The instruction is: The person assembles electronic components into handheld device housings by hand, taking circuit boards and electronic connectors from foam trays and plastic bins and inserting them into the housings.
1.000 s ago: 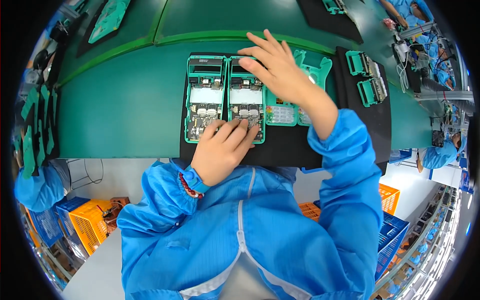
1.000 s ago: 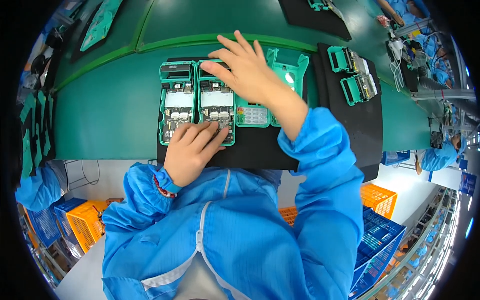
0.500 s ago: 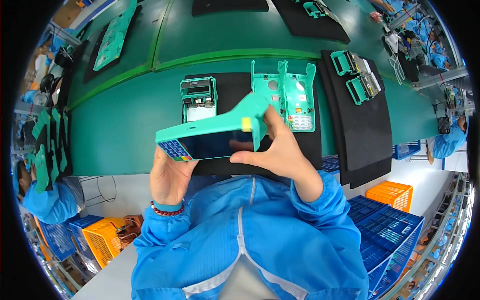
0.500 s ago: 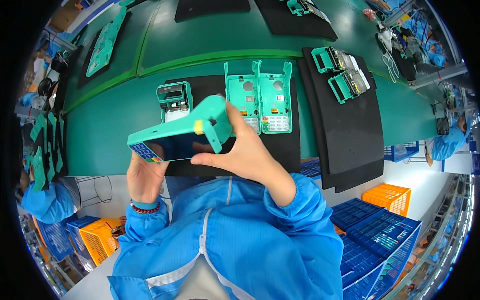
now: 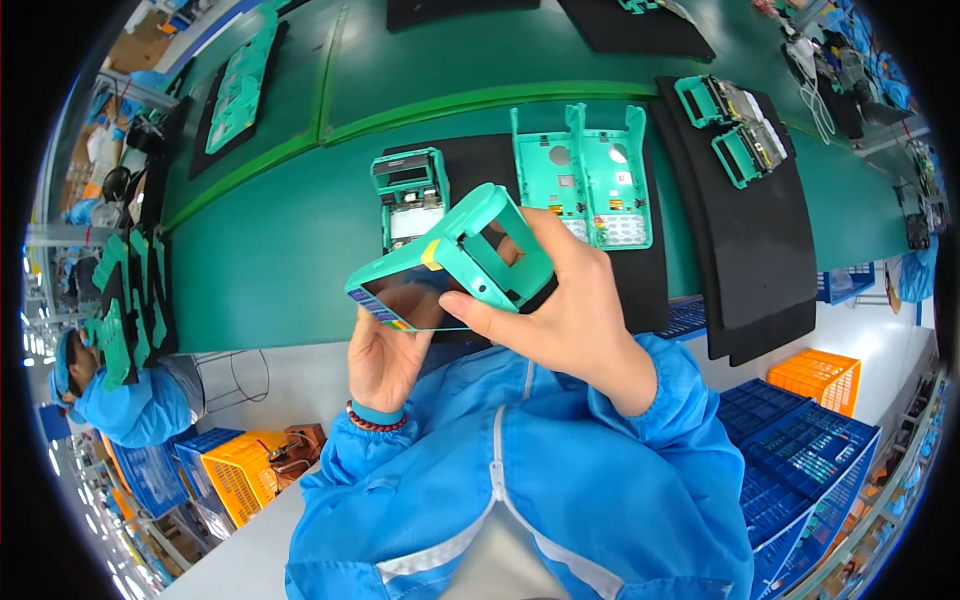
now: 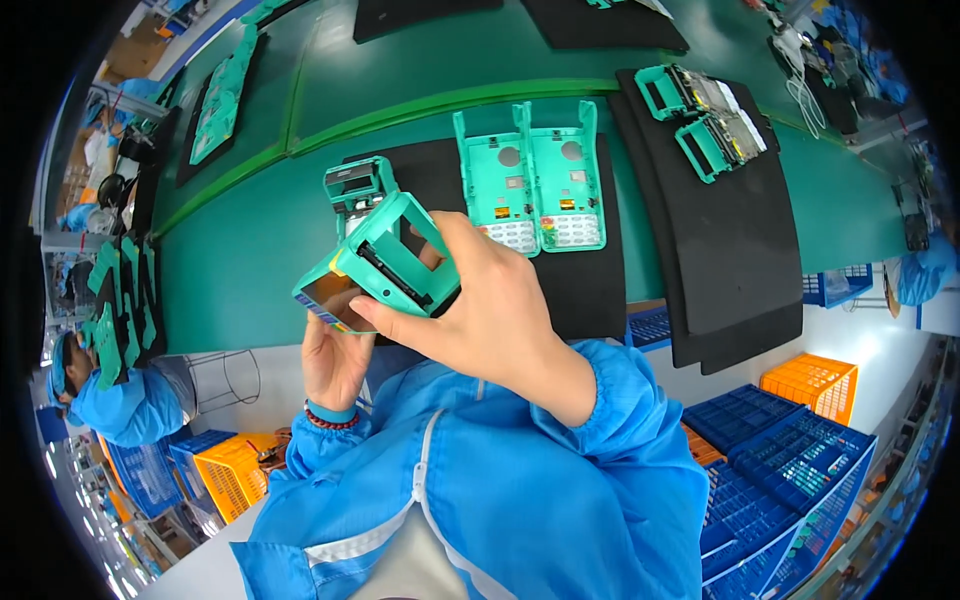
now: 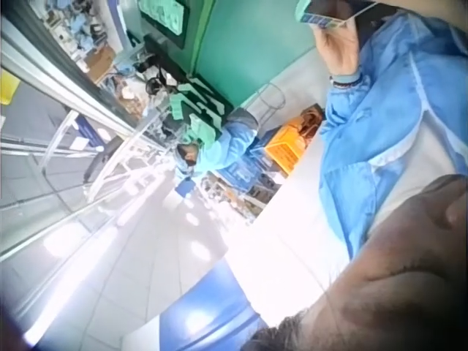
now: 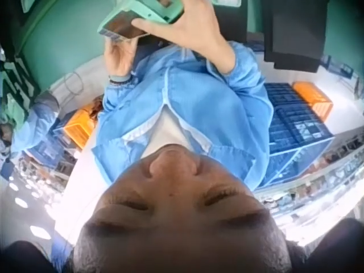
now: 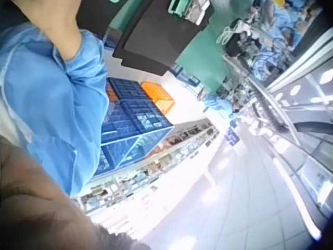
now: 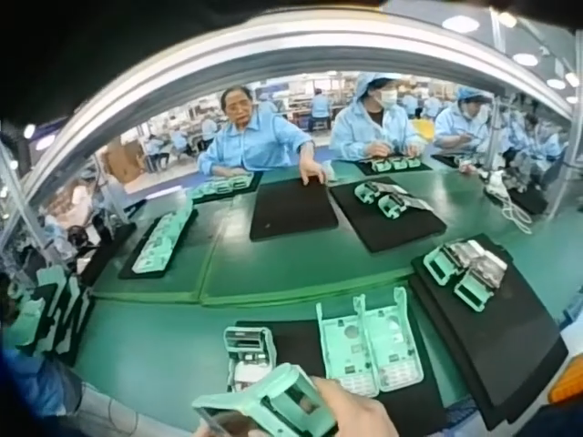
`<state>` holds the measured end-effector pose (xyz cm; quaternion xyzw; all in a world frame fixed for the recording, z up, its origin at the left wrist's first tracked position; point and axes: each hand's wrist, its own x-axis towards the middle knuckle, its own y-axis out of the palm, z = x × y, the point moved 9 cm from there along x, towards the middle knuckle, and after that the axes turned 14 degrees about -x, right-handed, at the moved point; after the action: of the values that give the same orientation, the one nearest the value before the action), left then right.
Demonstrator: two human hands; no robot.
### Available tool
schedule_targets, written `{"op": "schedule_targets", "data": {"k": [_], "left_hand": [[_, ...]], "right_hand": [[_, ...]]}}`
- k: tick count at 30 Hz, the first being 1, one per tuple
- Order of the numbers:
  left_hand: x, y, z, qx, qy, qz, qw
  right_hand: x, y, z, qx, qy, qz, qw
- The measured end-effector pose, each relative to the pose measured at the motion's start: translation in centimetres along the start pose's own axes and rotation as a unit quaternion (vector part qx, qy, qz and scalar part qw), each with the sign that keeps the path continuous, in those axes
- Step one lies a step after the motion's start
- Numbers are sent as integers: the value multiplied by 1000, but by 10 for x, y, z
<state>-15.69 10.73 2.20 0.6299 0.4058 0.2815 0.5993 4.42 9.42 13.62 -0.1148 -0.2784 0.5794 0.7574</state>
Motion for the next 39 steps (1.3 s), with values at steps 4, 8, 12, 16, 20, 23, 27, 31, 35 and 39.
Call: {"op": "schedule_targets", "data": {"k": [4, 8, 12, 16, 20, 23, 27, 31, 35, 39], "left_hand": [[6, 29, 10, -11, 20, 1, 1000], [18, 25, 18, -29, 9, -14, 999], [26, 40, 11, 97, 82, -19, 992], [18, 95, 6, 587, 286, 187, 733], [34, 118, 73, 801, 270, 296, 444], [44, 104, 96, 858, 247, 279, 352], [52, 88, 100, 881, 215, 225, 357], [59, 103, 110, 877, 201, 205, 386], [48, 102, 100, 717, 111, 132, 675], [40, 90, 148, 365, -243, 65, 896]], "right_hand": [[7, -1, -31, 85, 64, 40, 994], [9, -11, -39, 89, 117, 75, 986], [3, -23, -55, 1, 115, 42, 992], [-10, -92, -58, -40, 77, -96, 992], [-25, -159, -136, 178, 238, -166, 940], [-29, -214, -191, 201, 311, -237, 898], [-9, -250, -261, 408, 353, -203, 817], [12, -278, -293, 418, 310, -224, 824], [13, -256, -214, 274, 197, -316, 887], [-24, -181, -109, -94, -16, -252, 963]]}}
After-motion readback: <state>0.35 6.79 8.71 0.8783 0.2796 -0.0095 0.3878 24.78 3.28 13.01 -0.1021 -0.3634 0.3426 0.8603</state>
